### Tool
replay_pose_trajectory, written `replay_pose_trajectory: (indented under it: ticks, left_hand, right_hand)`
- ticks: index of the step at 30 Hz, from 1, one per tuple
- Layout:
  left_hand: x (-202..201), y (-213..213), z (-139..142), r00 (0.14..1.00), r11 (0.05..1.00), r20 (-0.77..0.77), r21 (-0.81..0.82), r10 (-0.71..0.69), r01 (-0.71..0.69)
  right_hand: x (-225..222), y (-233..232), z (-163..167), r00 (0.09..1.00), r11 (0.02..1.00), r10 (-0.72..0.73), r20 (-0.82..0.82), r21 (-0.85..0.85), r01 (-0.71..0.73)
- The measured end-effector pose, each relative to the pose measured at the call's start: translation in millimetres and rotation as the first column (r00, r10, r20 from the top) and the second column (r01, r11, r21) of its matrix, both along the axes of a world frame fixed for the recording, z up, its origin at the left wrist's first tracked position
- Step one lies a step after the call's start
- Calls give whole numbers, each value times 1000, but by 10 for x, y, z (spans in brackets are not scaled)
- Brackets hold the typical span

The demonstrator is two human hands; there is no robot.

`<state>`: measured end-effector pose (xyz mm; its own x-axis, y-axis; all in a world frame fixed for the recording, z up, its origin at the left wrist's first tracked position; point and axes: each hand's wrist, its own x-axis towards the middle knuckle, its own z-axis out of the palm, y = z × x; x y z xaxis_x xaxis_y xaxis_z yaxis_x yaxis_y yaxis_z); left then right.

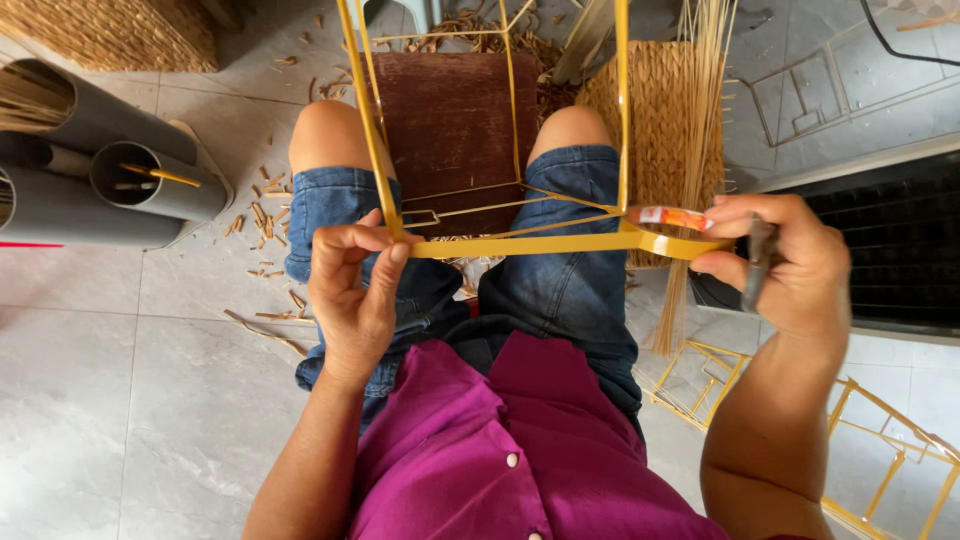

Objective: The person sits with a yellow bamboo frame across their lap, wraps yellow tape around the frame joints, and cuts the tape with scissors. They then fit thin bamboo strips against the frame and tape them in place, holding the frame steady with one hand while working with the other.

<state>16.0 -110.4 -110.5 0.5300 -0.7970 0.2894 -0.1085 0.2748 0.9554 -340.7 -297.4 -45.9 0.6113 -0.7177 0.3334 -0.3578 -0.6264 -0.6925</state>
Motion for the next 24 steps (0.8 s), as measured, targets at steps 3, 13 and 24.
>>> replay_pose_trajectory:
  ticks: [3,13,24]
  left_hand:
    - [-72,-51,35,999,999,46,18,26,-26]
    - [-156,-92,142,957,991,280,89,73,-102]
    - [-192,-174,216,854,979,501,52,144,-196]
  right_hand:
    - [-21,-50,-136,999,998,-50,15,43,49]
    - [174,35,54,993,991,-101,-56,-91,96]
    - [308,-39,45,980,969,-183,-80,-180,166]
